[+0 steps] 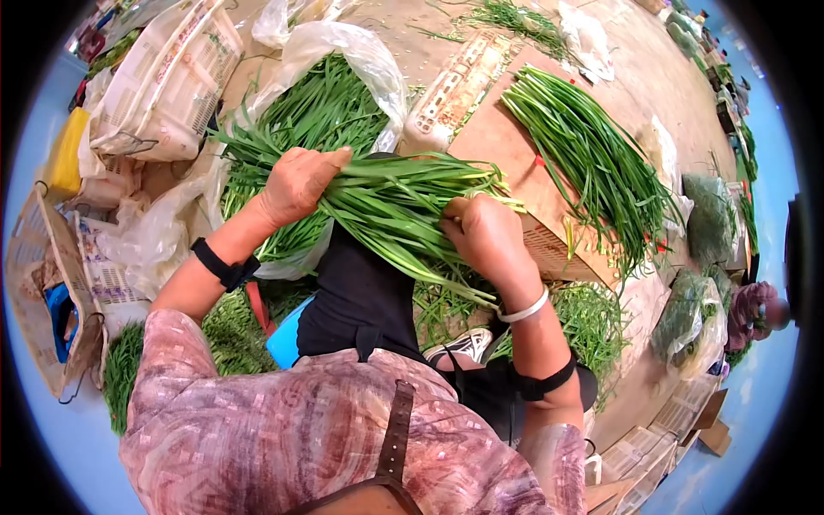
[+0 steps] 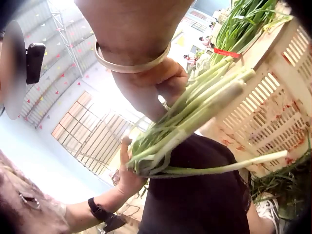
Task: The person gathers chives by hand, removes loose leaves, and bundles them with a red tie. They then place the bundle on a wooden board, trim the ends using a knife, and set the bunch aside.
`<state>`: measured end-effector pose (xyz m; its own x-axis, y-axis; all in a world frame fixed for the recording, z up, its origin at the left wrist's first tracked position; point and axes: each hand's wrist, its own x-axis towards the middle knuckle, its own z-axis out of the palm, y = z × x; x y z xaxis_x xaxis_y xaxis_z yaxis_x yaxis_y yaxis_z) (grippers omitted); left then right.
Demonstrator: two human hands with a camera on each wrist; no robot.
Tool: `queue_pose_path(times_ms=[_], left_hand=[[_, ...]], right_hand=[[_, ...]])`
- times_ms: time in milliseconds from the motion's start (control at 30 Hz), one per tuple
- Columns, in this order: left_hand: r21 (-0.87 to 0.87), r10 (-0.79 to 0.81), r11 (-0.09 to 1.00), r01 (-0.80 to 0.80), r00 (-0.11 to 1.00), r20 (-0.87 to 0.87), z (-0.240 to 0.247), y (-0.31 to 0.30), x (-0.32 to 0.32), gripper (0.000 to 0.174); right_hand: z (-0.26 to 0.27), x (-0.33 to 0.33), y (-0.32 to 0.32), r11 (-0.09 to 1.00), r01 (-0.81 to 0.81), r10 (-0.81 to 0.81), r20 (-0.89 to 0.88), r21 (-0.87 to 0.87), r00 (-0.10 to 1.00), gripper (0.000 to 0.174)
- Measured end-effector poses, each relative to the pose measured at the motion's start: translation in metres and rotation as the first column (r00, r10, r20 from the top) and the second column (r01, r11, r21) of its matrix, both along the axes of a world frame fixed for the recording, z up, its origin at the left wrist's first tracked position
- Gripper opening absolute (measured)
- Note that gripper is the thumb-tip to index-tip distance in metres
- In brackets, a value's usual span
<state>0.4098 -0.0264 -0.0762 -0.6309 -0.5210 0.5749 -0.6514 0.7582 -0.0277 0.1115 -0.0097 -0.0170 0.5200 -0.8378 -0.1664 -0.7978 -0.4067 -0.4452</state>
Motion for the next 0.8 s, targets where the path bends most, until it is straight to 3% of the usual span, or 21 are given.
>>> queue_pose_path(times_ms=[33,67,133,200,233,267,333,367,400,500,533,567,600,700,767,800], left_hand=[[-0.024,0.005,1.000,-0.006,0.999,-0.041,-0.003,0.000,0.000,0.066],[-0.047,0.008,0.999,-0.012,0.997,-0.080,-0.004,-0.002,0.001,0.069],[-0.041,0.014,0.999,-0.018,0.994,-0.107,-0.003,0.001,0.001,0.071],[-0.002,0.043,0.999,-0.043,0.997,-0.056,-0.003,0.000,0.003,0.085],[0.022,0.061,0.998,-0.060,0.996,-0.070,-0.007,0.001,0.003,0.072],[0.019,0.055,0.998,-0.054,0.996,-0.074,-0.007,0.000,0.005,0.072],[0.022,-0.023,1.000,0.022,0.998,0.062,0.002,0.000,0.004,0.055],[0.063,0.001,0.998,-0.003,1.000,0.028,0.003,0.003,0.003,0.045],[0.064,-0.006,0.998,0.004,1.000,0.029,0.003,0.003,0.003,0.045],[0.050,0.027,0.998,-0.029,0.998,0.049,0.002,0.004,0.009,0.035],[0.052,0.020,0.998,-0.022,0.999,0.047,0.001,0.003,0.011,0.035],[0.046,0.017,0.999,-0.019,0.999,0.045,0.000,0.002,0.012,0.036],[0.039,0.016,0.999,-0.018,0.999,0.045,0.001,0.001,0.012,0.037],[0.042,-0.027,0.999,0.025,0.999,0.033,0.007,0.002,0.008,0.038],[0.033,0.002,0.999,-0.004,0.997,0.071,0.004,0.002,0.012,0.041],[0.033,0.009,0.999,-0.012,0.997,0.077,0.004,0.002,0.012,0.041]], right_hand=[[-0.001,-0.001,0.009,0.966,0.035,-0.013,0.087,-0.257,0.996,0.012],[-0.001,-0.002,0.018,0.865,0.091,-0.003,0.176,-0.493,0.984,0.011],[0.014,-0.008,0.038,0.850,0.113,0.020,0.247,-0.515,0.969,0.013],[0.006,-0.026,0.048,0.963,0.153,0.000,0.567,-0.222,0.824,0.008],[0.000,-0.035,0.051,0.983,0.119,-0.183,0.789,0.140,0.586,0.008],[0.003,-0.049,0.055,0.957,0.167,-0.289,0.780,0.236,0.555,0.007],[-0.001,-0.070,0.067,0.880,0.045,-0.474,0.866,0.474,0.161,0.012],[-0.009,-0.083,0.072,0.886,-0.001,-0.462,0.884,0.463,0.070,0.015],[-0.015,-0.098,0.076,0.894,-0.044,-0.448,0.894,0.447,-0.023,0.019],[-0.017,-0.154,0.090,0.807,-0.071,-0.578,0.809,0.586,0.110,0.022],[-0.013,-0.169,0.087,0.759,0.155,-0.622,0.634,0.632,0.459,0.022],[-0.016,-0.171,0.086,0.885,0.221,-0.415,0.479,0.409,0.773,0.023],[-0.020,-0.172,0.083,0.971,0.173,-0.203,0.187,0.166,0.961,0.025],[-0.002,-0.137,0.051,0.954,0.292,-0.300,0.287,0.073,0.910,0.028],[0.022,-0.100,0.025,0.848,0.518,-0.523,0.328,0.109,0.787,0.024],[0.014,-0.092,0.010,0.891,0.453,-0.418,0.321,-0.041,0.850,0.022]])
